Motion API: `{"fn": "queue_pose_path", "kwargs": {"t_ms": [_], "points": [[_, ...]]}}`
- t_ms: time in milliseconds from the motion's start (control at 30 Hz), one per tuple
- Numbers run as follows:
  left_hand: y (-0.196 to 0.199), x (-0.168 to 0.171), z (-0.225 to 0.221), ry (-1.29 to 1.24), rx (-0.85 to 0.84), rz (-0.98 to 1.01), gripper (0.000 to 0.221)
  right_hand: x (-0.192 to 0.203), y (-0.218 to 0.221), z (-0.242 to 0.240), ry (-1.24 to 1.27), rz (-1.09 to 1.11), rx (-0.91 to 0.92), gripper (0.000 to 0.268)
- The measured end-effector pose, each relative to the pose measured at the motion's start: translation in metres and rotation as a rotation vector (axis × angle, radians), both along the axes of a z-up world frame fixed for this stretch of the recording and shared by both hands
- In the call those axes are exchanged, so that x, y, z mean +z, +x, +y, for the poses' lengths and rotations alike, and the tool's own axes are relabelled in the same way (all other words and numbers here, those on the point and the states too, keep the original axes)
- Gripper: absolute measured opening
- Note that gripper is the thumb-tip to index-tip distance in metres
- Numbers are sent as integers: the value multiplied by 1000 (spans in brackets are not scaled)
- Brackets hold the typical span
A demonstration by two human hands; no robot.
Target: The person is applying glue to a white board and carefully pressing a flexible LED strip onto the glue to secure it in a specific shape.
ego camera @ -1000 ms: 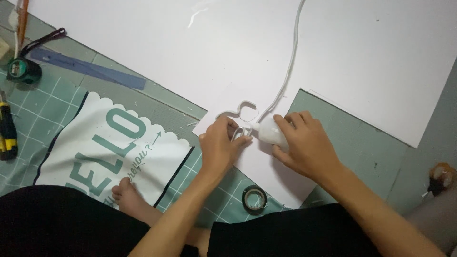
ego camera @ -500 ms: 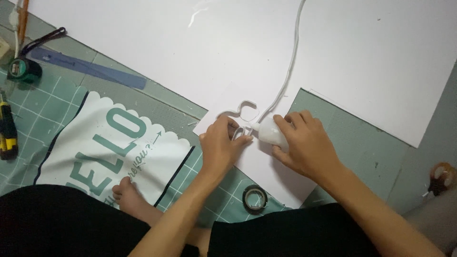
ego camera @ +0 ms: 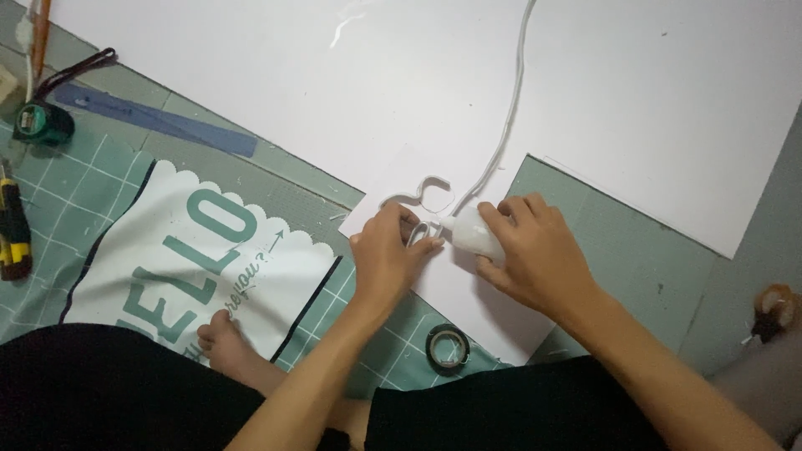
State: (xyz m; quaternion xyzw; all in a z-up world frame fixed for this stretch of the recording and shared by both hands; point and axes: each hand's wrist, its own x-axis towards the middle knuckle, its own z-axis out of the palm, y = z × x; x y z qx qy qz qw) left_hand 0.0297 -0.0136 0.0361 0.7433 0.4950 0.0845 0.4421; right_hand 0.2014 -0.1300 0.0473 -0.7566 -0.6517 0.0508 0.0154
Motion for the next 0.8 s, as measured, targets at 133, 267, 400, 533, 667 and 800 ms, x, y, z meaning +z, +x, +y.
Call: {"fn": "queue_pose_path", "kwargs": {"t_ms": [133, 267, 400, 533, 667, 800], "points": [[0, -2, -1, -4, -1, 42, 40, 2, 1, 1, 26, -24, 24, 60], [-1, -3, 0, -2, -4, 15, 41, 3, 2, 0, 34, 12, -12, 61], [-1, 3, -1, -9, -1, -22, 41, 18, 0, -5, 139, 227, -133, 56], [1, 10, -2, -13, 26, 24, 39, 8, 18, -22, 192, 264, -229, 61], [-2, 5, -4, -5, 25, 22, 39, -4, 41, -41, 367, 505, -577, 67], [-2, 2, -7, 23, 36, -28, 39, -22, 62, -57, 460, 657, -777, 74]]}}
